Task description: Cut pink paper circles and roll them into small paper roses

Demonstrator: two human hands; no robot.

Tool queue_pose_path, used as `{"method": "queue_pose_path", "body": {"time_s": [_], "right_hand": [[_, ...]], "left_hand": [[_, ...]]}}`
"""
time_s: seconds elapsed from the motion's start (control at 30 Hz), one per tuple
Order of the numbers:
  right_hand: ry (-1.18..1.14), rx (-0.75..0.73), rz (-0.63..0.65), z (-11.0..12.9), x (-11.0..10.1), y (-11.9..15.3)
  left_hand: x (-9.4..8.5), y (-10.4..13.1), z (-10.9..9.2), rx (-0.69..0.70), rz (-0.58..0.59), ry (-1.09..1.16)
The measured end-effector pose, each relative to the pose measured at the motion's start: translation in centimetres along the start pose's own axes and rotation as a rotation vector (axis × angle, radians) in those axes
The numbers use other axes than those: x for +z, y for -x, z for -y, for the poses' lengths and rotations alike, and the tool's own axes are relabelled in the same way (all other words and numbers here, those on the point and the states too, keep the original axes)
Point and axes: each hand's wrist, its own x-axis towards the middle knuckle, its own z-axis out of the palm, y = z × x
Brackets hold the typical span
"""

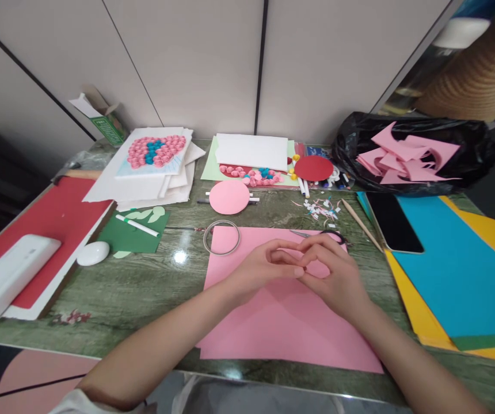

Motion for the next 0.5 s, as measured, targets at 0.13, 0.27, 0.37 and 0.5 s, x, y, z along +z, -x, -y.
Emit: {"method": "queue_pose_path", "body": {"time_s": [0.13,0.27,0.37,0.5], "right_hand": [[0.033,-0.023,-0.002,0.0,0.01,0.01],[0.14,-0.122,-0.041,-0.17,-0.09,0.1],[0.18,-0.178,-0.023,-0.35,-0.22,0.23],[0.106,-0.164,0.015,-0.49,-0.39,0.34]], "left_hand": [[-0.06,-0.1,0.16,0.007,-0.007,-0.002],[-0.29,-0.12,0.18,0.011,-0.071,-0.022],[-0.5,-0.09,0.07,-0.019,-0.124,-0.064],[-0.63,-0.01,-0.21,-0.02,-0.098,-0.081]]}}
